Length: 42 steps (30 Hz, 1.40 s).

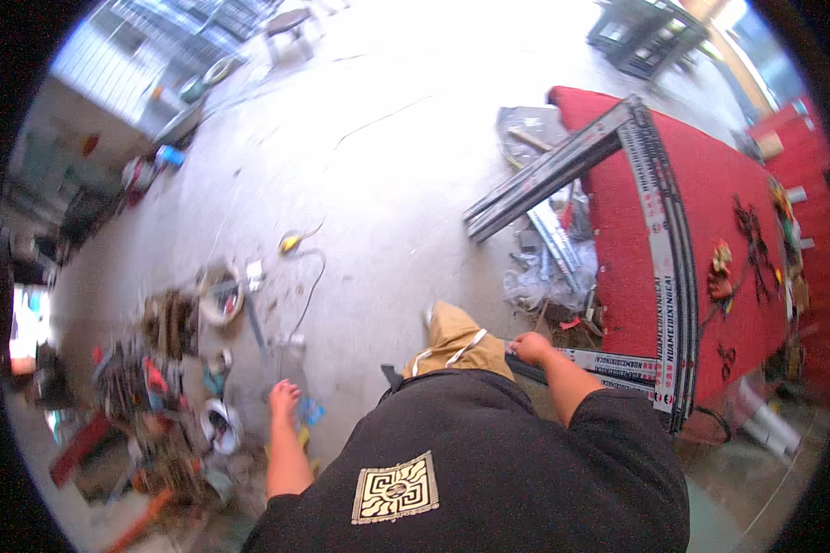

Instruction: The person picks up a rubber seal from a bucket, walks to a table, and lays it down. Using pliers and hands, the person fits the rubber seal onto the edge of a glass pane.

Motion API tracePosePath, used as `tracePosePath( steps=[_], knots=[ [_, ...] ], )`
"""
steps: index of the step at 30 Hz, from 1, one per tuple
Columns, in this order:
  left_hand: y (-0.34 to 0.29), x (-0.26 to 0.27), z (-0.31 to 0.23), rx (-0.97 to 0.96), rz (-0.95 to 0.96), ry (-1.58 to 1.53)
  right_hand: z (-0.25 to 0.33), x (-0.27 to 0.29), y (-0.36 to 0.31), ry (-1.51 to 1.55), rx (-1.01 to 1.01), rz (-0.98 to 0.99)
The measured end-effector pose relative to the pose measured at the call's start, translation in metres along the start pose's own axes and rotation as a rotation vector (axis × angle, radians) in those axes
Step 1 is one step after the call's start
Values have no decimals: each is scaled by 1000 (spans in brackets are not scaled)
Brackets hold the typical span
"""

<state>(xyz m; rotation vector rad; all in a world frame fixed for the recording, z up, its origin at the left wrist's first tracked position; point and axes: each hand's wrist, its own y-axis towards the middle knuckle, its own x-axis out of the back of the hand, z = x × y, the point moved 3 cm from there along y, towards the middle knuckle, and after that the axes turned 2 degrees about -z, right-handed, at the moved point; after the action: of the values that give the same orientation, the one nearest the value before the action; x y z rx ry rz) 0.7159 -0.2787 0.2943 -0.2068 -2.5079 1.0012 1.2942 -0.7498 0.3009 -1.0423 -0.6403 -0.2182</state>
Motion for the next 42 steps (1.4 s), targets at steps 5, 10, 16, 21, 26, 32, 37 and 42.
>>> tracePosePath(
  steps=[5, 10, 16, 21, 26, 32, 37, 42],
  knots=[
    [113, -76, -179, -109, 7, -15, 31, 12, 58, -21, -87, 240],
    [138, -224, -242, 36, 315, 201, 51, 93, 180, -203, -75, 209],
    [183, -383, -286, -25, 761, 707, 138, 307, 303, 403, -38, -287],
    [261, -517, -433, -124, 824, 888, 169, 411, 374, 447, -29, -444],
    [370, -636, -610, -99, 753, 916, 128, 397, 432, 217, -302, -55],
    [471, -841, -854, -320, 727, 871, 144, 489, 440, 559, -345, -351],
    [365, -1077, -1000, -578, 823, 712, 148, 619, 471, 713, -459, -280],
    [300, -1228, -1010, -421, 1017, 703, 68, 730, 554, 574, -429, -297]
  ],
)
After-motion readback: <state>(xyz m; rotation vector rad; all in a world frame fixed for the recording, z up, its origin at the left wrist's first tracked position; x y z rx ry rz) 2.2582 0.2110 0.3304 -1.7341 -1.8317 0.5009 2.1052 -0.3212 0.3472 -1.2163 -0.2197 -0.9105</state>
